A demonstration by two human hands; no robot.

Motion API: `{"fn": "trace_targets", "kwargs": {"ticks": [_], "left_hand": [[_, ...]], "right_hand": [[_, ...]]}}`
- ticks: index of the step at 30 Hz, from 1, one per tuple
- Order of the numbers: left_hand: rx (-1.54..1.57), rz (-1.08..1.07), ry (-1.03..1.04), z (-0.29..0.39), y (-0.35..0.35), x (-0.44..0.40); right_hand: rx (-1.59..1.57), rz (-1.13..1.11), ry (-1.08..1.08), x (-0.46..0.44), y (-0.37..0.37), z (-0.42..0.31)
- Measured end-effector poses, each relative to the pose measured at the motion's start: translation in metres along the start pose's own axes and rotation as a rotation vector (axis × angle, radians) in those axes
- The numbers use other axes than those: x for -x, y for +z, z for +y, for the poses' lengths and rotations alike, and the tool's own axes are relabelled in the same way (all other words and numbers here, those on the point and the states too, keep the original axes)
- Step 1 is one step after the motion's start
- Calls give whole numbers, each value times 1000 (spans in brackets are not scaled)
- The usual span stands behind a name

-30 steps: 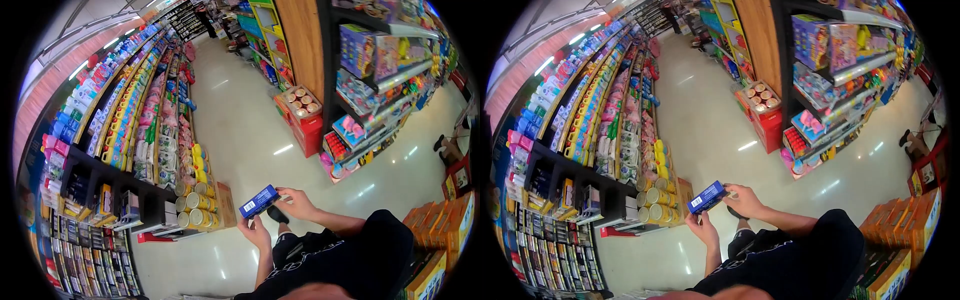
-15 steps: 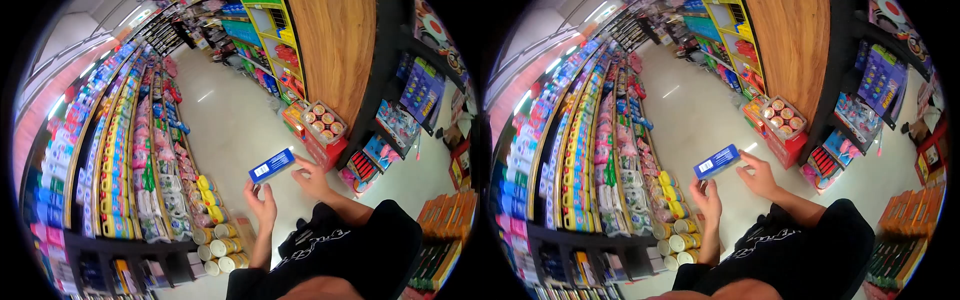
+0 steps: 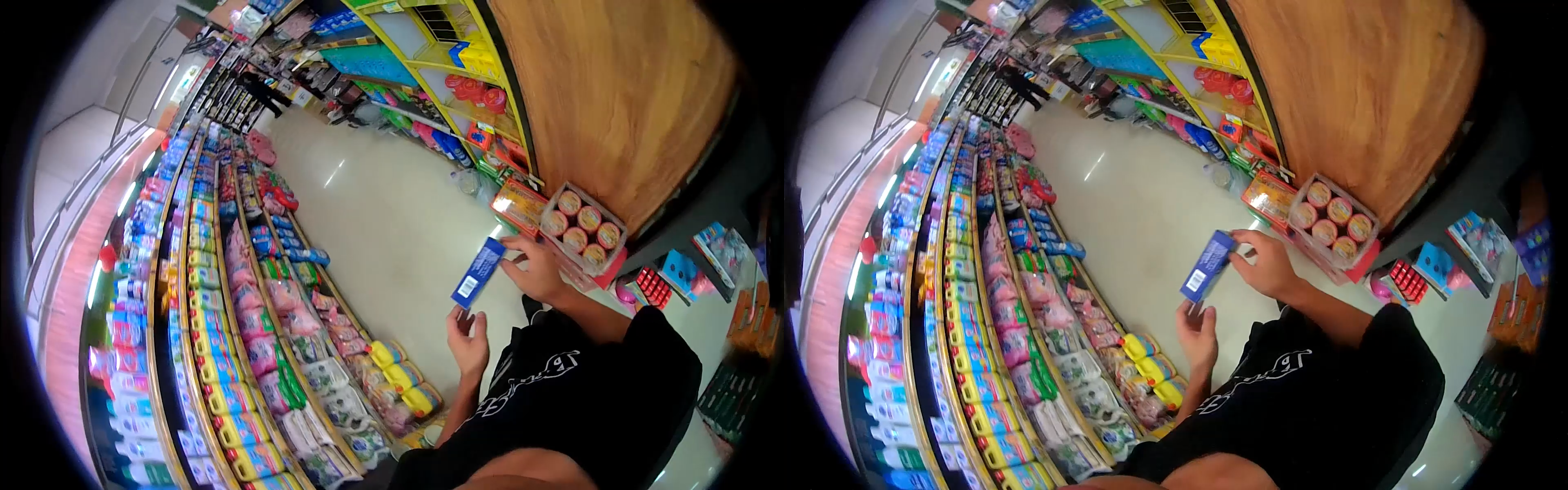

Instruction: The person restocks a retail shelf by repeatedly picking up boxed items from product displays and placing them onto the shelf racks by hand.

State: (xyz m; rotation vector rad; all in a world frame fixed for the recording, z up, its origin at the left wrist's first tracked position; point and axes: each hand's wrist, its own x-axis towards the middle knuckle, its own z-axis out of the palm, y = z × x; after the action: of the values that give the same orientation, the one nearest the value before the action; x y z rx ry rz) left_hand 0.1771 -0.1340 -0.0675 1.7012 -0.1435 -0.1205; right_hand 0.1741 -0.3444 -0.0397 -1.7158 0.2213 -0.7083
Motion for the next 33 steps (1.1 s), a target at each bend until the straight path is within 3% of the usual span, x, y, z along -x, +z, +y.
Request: {"fn": "trace_targets", "kwargs": {"ticks": [8,13,17,22,25,28,33], "left_hand": [[108,123,86,30,-12,-200],[124,122,114,8,-13,-324],[148,-14,115,-2,-14,-440],[160,-297,195,35,15,-586],[83,-441,322,57,54,-656],[70,-647,356,79,100,-711],[149,-802,421,103,186,-774]], "right_hand": [[30,-201,-51,-175,83,8],[12,-94,43,-245,146,63],[84,49,79,-314,189,96],[110,344,27,-413,211,105],[126,586,-9,-464,210,118],[37,721,95,-502,194,135],[-9,834,160,-570,159,155]]}}
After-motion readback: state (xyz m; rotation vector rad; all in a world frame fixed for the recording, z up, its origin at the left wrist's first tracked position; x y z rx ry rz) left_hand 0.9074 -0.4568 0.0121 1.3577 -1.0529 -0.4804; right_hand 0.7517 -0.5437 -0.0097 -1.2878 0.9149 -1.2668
